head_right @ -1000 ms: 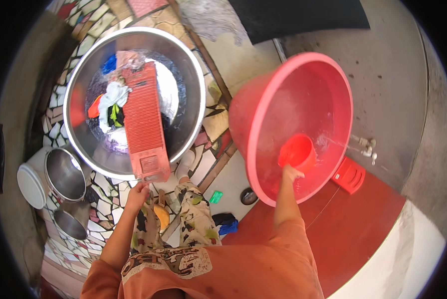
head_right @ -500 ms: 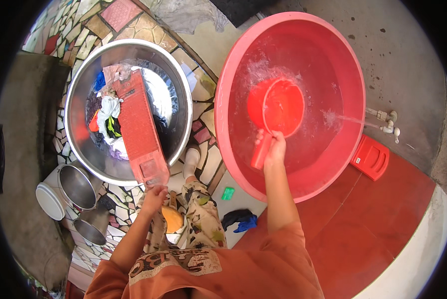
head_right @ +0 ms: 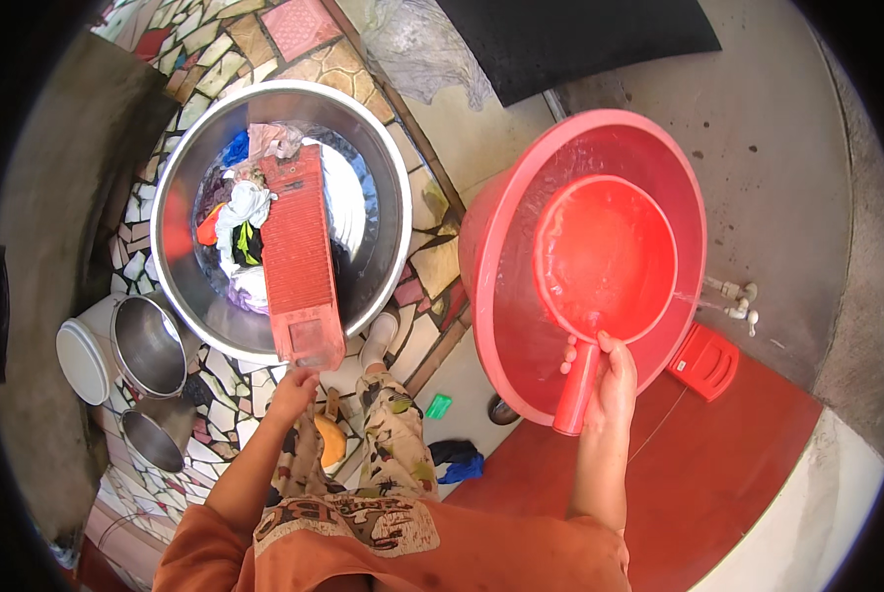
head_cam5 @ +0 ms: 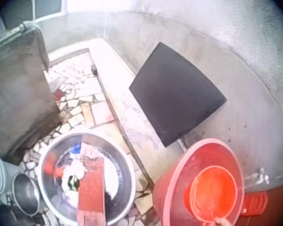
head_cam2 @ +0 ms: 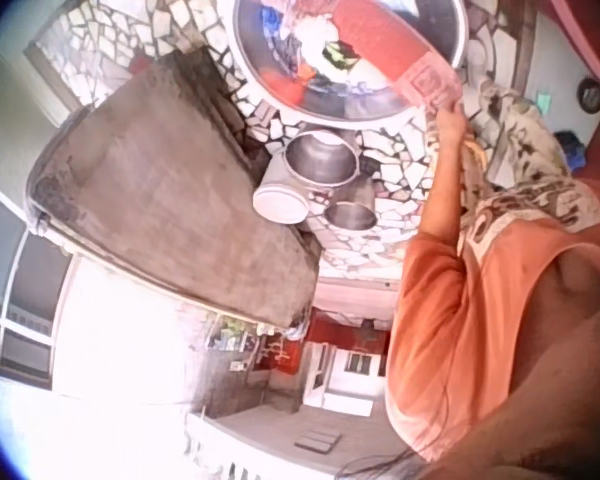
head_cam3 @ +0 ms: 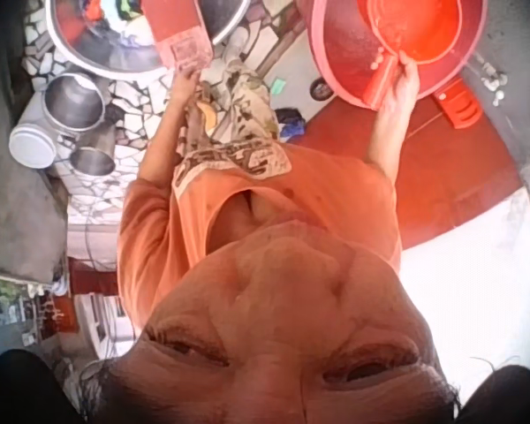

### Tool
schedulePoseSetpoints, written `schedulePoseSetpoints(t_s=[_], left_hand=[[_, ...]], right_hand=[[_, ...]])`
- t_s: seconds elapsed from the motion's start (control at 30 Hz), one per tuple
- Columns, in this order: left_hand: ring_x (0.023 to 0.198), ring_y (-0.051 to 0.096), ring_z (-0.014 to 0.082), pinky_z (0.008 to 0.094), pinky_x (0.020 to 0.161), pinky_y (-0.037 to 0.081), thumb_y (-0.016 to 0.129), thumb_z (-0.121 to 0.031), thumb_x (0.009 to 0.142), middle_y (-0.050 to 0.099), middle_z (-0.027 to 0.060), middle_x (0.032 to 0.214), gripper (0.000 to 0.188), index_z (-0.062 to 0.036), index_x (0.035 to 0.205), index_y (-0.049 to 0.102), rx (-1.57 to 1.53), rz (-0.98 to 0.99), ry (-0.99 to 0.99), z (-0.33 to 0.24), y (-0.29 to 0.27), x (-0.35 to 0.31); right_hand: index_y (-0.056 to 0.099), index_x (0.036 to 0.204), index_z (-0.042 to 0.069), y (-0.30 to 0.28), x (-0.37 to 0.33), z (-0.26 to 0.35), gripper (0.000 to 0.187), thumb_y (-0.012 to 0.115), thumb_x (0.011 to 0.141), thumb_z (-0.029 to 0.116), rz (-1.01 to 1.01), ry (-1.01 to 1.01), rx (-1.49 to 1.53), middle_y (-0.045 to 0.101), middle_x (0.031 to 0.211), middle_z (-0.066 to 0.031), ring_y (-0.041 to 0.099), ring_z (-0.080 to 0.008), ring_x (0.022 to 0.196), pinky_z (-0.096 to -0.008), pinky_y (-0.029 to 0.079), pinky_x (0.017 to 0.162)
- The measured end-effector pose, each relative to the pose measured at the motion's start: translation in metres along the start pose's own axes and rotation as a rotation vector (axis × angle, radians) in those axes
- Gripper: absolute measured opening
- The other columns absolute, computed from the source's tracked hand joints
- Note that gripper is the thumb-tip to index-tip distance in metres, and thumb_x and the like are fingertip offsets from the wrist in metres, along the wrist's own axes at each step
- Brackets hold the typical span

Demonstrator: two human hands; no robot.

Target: The person scrubs clothes on a washboard in a basin, empties the water, places clothes into the basin, pours clean water over them using a bailer, and washes the clothes by hand.

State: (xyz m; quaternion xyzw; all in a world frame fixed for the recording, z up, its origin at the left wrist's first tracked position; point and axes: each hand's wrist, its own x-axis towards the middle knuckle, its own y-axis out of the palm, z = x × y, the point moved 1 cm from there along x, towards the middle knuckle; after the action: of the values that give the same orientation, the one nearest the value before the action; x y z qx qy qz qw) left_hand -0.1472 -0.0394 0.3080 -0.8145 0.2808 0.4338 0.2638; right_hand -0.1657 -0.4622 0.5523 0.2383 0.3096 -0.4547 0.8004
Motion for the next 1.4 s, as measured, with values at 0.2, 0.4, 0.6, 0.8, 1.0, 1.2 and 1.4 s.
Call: schedulePoseSetpoints(t_s=[0.2,0.4,0.6,0.8,1.0,1.2,1.4], left_hand=[[0.077,0.063,0.0231,0.0339,0.071,0.048,0.055,-0.021,0.086,0.065,0.0168,0.081,0.026,0.0006,0.099,0.062,-0.073,-0.041,-0.004,0.016,-0.021,0.001],[0.080,0.063,0.0242,0.0337,0.075,0.048,0.056,-0.021,0.086,0.065,0.0173,0.084,0.026,0.0004,0.100,0.063,-0.119,-0.045,-0.028,0.010,-0.037,-0.009],[0.087,0.063,0.0260,0.0342,0.078,0.048,0.055,-0.021,0.086,0.065,0.0190,0.091,0.028,0.0003,0.104,0.061,-0.176,-0.066,-0.013,0.046,-0.040,-0.007],[0.075,0.058,0.0195,0.0303,0.069,0.045,0.054,-0.020,0.087,0.062,0.0113,0.081,0.025,0.0006,0.099,0.061,-0.140,-0.082,0.006,0.042,-0.045,-0.009],[0.062,0.054,0.0120,0.0266,0.060,0.043,0.053,-0.017,0.087,0.059,0.0042,0.070,0.021,0.0014,0.093,0.061,-0.171,-0.112,0.047,0.049,-0.043,-0.009],[0.062,0.053,0.0116,0.0259,0.059,0.043,0.053,-0.016,0.087,0.058,0.0037,0.069,0.020,0.0018,0.092,0.061,-0.185,-0.107,0.037,0.058,-0.038,-0.006],[0.061,0.052,0.0104,0.0254,0.058,0.042,0.053,-0.016,0.088,0.058,0.0028,0.070,0.020,0.0015,0.093,0.060,-0.155,-0.080,0.025,0.061,-0.026,0.000]], right_hand=[[0.047,0.102,-0.003,0.038,0.000,0.012,0.021,0.049,0.086,0.011,-0.065,-0.114,-0.207,0.057,0.077,-0.0156,0.057,-0.0219,0.061,-0.0319,0.049,0.053],[0.045,0.105,-0.001,0.058,0.015,0.018,0.022,0.053,0.086,0.009,-0.133,-0.228,-0.291,0.058,0.078,-0.0141,0.057,-0.0217,0.059,-0.0316,0.050,0.051],[0.043,0.115,0.002,0.081,0.028,0.022,0.031,0.054,0.087,0.007,-0.111,-0.346,-0.407,0.059,0.081,-0.0108,0.058,-0.0183,0.059,-0.0283,0.050,0.051],[0.020,0.142,0.006,0.112,0.031,0.021,0.068,0.058,0.086,0.005,-0.127,-0.626,-0.553,0.057,0.096,-0.0094,0.057,-0.0148,0.072,-0.0275,0.049,0.064],[0.002,0.145,0.005,0.125,0.030,0.015,0.085,0.062,0.084,0.004,-0.209,-0.890,-0.875,0.051,0.121,-0.0140,0.051,-0.0193,0.106,-0.0328,0.038,0.096],[-0.002,0.145,0.005,0.122,0.032,0.008,0.090,0.063,0.083,0.005,-0.177,-1.311,-0.883,0.036,0.137,-0.0176,0.047,-0.0228,0.115,-0.0358,0.036,0.099],[-0.007,0.144,0.003,-0.042,0.091,-0.031,0.093,0.062,0.083,0.012,-0.654,-0.623,-0.717,0.026,0.144,-0.0195,0.039,-0.0295,0.125,-0.0395,0.033,0.103]])
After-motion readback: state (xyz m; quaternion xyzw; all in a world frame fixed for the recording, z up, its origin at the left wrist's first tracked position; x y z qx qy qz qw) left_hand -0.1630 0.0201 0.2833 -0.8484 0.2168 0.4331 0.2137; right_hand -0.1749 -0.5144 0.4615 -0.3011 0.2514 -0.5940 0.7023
